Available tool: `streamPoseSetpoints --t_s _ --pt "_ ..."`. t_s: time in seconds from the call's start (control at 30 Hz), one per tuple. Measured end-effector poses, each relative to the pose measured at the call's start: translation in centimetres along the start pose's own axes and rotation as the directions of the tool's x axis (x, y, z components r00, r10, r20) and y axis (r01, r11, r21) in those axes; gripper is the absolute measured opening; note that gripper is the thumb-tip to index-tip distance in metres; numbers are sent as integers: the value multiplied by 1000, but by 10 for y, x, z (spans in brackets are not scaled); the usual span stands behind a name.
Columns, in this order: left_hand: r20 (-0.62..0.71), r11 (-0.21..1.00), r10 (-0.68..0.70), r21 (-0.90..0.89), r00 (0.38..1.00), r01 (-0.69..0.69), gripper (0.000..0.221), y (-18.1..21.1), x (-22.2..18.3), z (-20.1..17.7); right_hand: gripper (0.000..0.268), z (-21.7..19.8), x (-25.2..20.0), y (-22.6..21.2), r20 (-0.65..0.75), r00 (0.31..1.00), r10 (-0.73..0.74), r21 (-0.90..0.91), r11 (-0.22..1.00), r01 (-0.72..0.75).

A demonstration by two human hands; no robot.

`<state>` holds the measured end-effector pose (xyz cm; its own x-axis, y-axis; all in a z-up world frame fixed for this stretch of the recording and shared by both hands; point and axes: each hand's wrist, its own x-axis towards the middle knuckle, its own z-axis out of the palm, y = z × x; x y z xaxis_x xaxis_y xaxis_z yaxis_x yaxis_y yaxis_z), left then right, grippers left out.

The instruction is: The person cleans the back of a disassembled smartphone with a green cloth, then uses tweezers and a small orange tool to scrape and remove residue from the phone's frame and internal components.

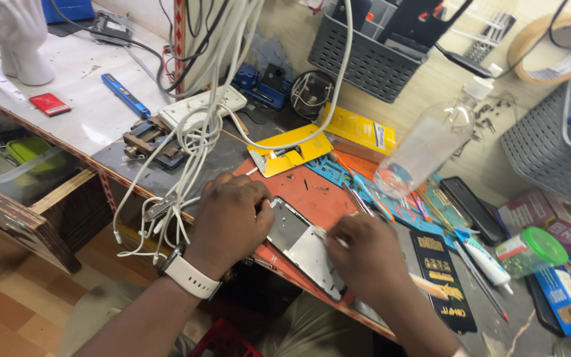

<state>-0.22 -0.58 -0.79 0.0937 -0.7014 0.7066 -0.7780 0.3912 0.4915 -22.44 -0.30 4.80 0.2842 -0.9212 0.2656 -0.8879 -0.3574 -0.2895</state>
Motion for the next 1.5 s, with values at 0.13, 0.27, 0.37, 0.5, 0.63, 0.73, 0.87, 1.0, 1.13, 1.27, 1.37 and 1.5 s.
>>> streamPoseSetpoints --t_s 0.13,0.27,0.37,0.5,0.63,0.73,0.87,1.0,1.13,1.27,1.37,1.5 --pt "40 1000 -18 7 999 17 10 1 -3 1 14 3 -4 2 -6 1000 -2 13 1000 2" --pt "24 1000 8 22 1000 -8 11 4 0 0 13 35 42 -19 -105 965 -242 79 965 251" --pt "9 1000 -3 23 1000 3 11 7 0 -3 13 40 55 -29 -103 964 -245 135 957 257" --pt "38 1000 -28 16 999 27 10 4 1 -2 13 15 18 -7 -22 995 -101 25 995 101" --pt "26 999 -39 10 999 39 9 -1 -1 4 15 -6 -9 5 56 995 79 -32 997 -77" --pt "20 1000 -11 16 1000 11 8 -2 -1 5 13 7 0 -1 -7 1000 -10 -1 1000 10" --pt "30 999 -12 39 999 11 7 3 1 2 10 30 32 -22 -153 947 -281 36 956 290" --pt "29 1000 -6 23 1000 5 6 3 2 -1 11 17 18 -5 -136 941 -310 37 947 318" --pt "39 1000 -17 20 999 16 5 1 1 2 16 -19 -36 25 -45 999 18 46 999 -16" --pt "55 999 -8 40 998 6 6 0 -2 4 14 -13 -38 29 -89 996 -18 28 999 21" --pt "48 998 9 59 999 -12 6 1 1 2 11 12 -6 10 -222 946 -236 45 967 252" --pt "46 997 -2 72 999 -2 7 3 0 1 13 7 -1 2 -161 962 -220 74 969 234"
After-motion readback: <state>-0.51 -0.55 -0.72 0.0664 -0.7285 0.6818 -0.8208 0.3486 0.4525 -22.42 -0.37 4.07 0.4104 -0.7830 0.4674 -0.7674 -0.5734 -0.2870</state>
